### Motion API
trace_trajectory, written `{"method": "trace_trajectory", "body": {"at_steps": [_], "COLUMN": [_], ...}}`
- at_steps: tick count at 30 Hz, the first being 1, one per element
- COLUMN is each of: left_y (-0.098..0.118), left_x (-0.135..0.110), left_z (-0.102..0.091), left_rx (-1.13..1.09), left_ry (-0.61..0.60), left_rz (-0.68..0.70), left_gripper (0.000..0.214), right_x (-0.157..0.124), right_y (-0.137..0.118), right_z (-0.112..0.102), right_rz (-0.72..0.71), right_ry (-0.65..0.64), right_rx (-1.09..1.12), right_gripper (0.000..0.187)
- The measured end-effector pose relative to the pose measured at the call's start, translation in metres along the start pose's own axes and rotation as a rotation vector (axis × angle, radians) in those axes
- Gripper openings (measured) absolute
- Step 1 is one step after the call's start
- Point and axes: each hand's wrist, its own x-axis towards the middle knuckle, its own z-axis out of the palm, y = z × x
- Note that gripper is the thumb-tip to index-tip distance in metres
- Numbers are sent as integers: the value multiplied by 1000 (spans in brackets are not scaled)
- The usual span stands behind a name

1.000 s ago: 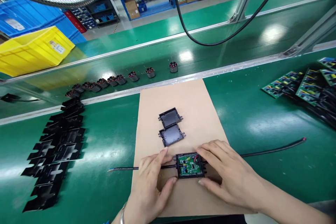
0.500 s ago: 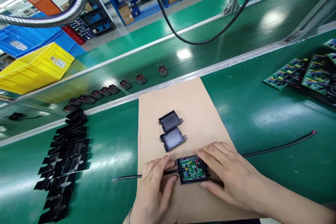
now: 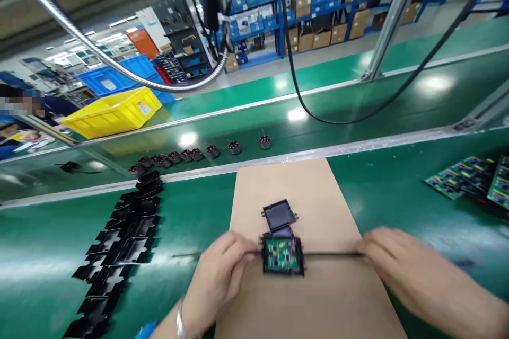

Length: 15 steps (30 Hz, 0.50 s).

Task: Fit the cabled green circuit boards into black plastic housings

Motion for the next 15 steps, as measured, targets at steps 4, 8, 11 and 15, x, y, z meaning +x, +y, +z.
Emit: {"method": "trace_trajectory", "body": {"at_steps": [4, 8, 11, 15], "left_y": [-31, -70, -91, -106], "left_x": [105, 204, 233, 219], "left_z": [-18, -6, 14, 28], "left_rx": [173, 236, 267, 265], "left_ry": [167, 198, 210, 213], "left_rz": [18, -34, -76, -116], "left_gripper": [15, 12, 28, 32], "right_x": [90, 170, 186, 180], "right_y": [82, 147, 170, 166], "right_z": [-33, -39, -21, 10], "right_rz": [14, 129, 242, 361], "right_ry": [-26, -80, -102, -127], "right_rx": [-285, -337, -345, -287], "right_gripper": [30, 55, 57, 30]}}
